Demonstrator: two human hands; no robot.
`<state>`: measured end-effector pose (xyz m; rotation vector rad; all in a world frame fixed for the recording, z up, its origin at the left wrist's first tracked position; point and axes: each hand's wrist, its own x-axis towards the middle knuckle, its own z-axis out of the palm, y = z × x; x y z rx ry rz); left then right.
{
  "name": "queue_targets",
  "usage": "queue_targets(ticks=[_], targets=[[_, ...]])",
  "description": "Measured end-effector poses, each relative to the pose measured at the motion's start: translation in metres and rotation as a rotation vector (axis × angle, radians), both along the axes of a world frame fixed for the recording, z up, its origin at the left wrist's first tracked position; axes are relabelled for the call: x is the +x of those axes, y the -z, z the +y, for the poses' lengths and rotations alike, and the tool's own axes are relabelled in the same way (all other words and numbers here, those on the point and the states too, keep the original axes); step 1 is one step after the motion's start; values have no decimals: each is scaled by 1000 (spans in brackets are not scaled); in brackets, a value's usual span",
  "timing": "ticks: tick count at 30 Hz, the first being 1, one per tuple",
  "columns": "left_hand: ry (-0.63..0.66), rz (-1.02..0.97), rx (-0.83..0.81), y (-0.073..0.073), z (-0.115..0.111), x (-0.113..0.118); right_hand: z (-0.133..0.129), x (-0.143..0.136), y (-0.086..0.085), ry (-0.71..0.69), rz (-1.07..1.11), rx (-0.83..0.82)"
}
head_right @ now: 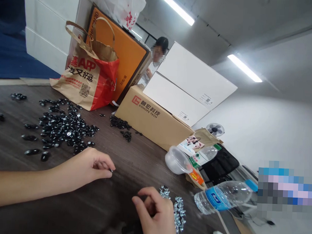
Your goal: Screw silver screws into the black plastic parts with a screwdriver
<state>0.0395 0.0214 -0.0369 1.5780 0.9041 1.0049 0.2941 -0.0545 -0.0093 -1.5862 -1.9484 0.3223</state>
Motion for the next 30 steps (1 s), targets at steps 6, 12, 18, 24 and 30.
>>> queue_targets(ticks=[6, 12, 18, 24, 30], targets=[[80, 8, -45, 0, -2, -1, 5, -11, 1, -120, -298, -7], [270, -76, -266, -5, -18, 8, -1, -20, -2, -274, -312, 257], [419, -176, -444, -6, -27, 15, -8, -33, -8, -613, -243, 350], [509, -149, -482, -7, -34, 13, -12, -28, -7, -651, -221, 301], [482, -170, -562, -9, -33, 14, -12, -31, -6, -649, -90, 405]])
